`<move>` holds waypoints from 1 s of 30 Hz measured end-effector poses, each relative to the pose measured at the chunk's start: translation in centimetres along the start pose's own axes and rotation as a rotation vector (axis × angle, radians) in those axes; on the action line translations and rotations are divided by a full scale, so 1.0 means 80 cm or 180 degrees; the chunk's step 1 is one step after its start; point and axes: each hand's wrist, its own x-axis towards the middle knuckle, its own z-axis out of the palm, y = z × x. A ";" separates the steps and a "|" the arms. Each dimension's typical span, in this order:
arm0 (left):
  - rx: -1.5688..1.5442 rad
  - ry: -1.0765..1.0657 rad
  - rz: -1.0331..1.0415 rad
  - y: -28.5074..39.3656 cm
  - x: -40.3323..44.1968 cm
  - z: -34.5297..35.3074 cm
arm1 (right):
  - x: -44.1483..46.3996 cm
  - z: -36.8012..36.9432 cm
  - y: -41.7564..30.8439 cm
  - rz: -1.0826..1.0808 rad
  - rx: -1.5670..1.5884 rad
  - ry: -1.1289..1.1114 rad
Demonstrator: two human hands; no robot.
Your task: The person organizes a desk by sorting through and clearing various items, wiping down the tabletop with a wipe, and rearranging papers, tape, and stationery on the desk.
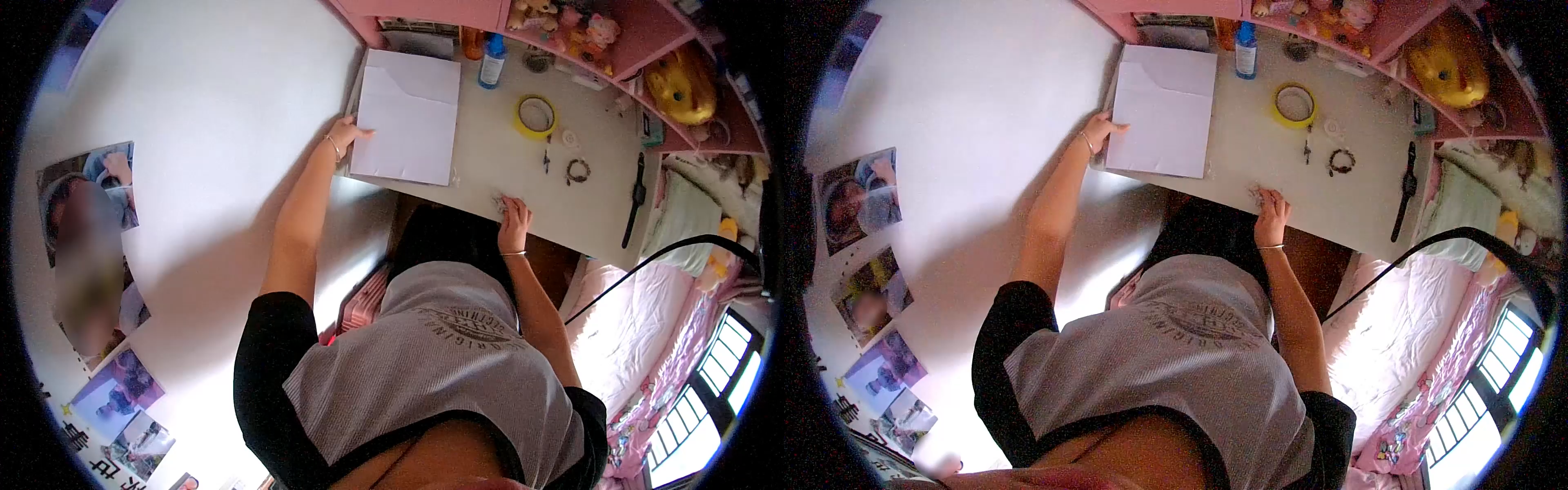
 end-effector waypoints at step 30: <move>0.4271 0.1194 0.2514 -0.067 -0.028 0.240 | 0.005 -0.006 0.016 -0.0179 0.0003 -0.0318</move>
